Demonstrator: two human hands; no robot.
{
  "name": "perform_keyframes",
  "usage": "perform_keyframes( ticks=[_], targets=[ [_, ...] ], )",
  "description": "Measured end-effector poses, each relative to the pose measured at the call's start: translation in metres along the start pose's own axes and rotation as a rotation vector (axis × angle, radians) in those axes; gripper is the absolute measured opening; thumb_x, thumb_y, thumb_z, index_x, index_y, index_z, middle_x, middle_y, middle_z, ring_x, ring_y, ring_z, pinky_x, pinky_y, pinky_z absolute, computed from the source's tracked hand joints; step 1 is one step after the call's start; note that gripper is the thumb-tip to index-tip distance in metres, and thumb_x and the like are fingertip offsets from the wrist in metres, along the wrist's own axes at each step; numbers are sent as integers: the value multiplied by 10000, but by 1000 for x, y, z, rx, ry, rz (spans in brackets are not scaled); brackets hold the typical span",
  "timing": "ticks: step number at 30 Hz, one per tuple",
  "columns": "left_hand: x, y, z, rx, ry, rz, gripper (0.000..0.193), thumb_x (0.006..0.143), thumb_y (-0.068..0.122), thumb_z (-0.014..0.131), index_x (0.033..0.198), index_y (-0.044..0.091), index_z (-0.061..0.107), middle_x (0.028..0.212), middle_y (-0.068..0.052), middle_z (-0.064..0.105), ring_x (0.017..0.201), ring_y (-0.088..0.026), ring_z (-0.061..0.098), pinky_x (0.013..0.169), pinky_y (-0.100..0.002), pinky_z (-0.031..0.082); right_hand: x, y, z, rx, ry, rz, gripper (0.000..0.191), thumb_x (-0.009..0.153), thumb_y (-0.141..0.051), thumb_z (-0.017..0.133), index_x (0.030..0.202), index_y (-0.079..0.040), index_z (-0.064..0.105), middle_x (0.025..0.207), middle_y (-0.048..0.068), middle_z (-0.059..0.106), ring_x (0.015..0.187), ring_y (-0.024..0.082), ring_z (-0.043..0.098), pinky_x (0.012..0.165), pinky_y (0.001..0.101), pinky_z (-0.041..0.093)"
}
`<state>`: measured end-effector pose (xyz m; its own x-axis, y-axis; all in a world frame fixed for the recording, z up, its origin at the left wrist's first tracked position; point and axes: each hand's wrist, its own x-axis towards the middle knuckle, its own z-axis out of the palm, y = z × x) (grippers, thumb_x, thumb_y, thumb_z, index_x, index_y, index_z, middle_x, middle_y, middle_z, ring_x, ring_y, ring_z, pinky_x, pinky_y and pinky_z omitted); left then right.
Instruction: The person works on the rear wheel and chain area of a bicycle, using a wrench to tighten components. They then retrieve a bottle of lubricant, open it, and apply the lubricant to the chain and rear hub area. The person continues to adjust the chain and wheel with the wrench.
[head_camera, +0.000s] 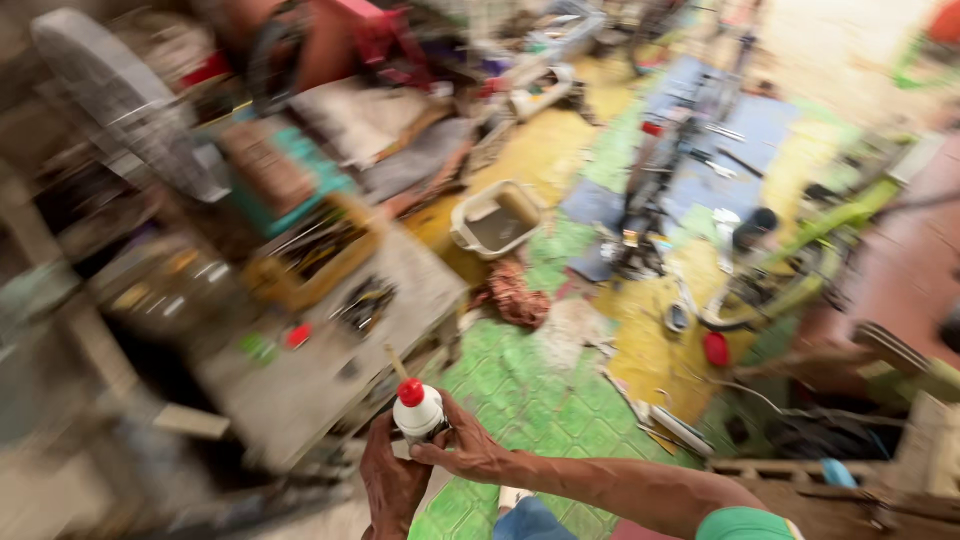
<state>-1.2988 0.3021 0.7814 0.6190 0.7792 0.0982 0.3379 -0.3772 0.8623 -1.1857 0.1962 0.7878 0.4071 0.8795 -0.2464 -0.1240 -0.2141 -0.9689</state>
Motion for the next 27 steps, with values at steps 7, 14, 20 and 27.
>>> perform_keyframes(
  ticks=[7, 14, 20, 27],
  targets=[
    [78, 67, 141, 0, -242, 122, 624, 635, 190, 913, 1171, 67, 618, 986, -140, 721, 898, -317, 727, 771, -442, 582, 21, 4, -154, 67, 377, -179, 738, 787, -257, 916, 1397, -76, 542, 1214, 72, 715, 1140, 158, 679, 1021, 346, 552],
    [166, 134, 257, -100, -597, 449, 584, 665, 113, 856, 1191, 59, 608, 1062, -129, 715, 914, -309, 729, 772, -418, 589, 40, 16, -294, 158, 652, -268, 795, 740, -129, 928, 1391, -87, 474, 1216, 67, 698, 1154, 163, 673, 1022, 343, 570],
    [244, 176, 352, -170, -895, 543, 621, 745, 228, 870, 1276, 55, 598, 1157, -133, 712, 869, -257, 742, 760, -393, 606, 37, 9, -411, -48, 889, -208, 771, 703, -179, 943, 1349, -89, 532, 1164, 71, 718, 1070, 155, 694, 941, 339, 594],
    [312, 219, 453, -139, -1008, 549, 563, 805, 219, 822, 1292, 43, 603, 1212, -147, 697, 883, -247, 719, 734, -384, 604, 13, -10, -522, -154, 1210, -96, 626, 728, -249, 940, 1233, -68, 617, 1054, 60, 738, 941, 162, 720, 852, 323, 623]
  ],
)
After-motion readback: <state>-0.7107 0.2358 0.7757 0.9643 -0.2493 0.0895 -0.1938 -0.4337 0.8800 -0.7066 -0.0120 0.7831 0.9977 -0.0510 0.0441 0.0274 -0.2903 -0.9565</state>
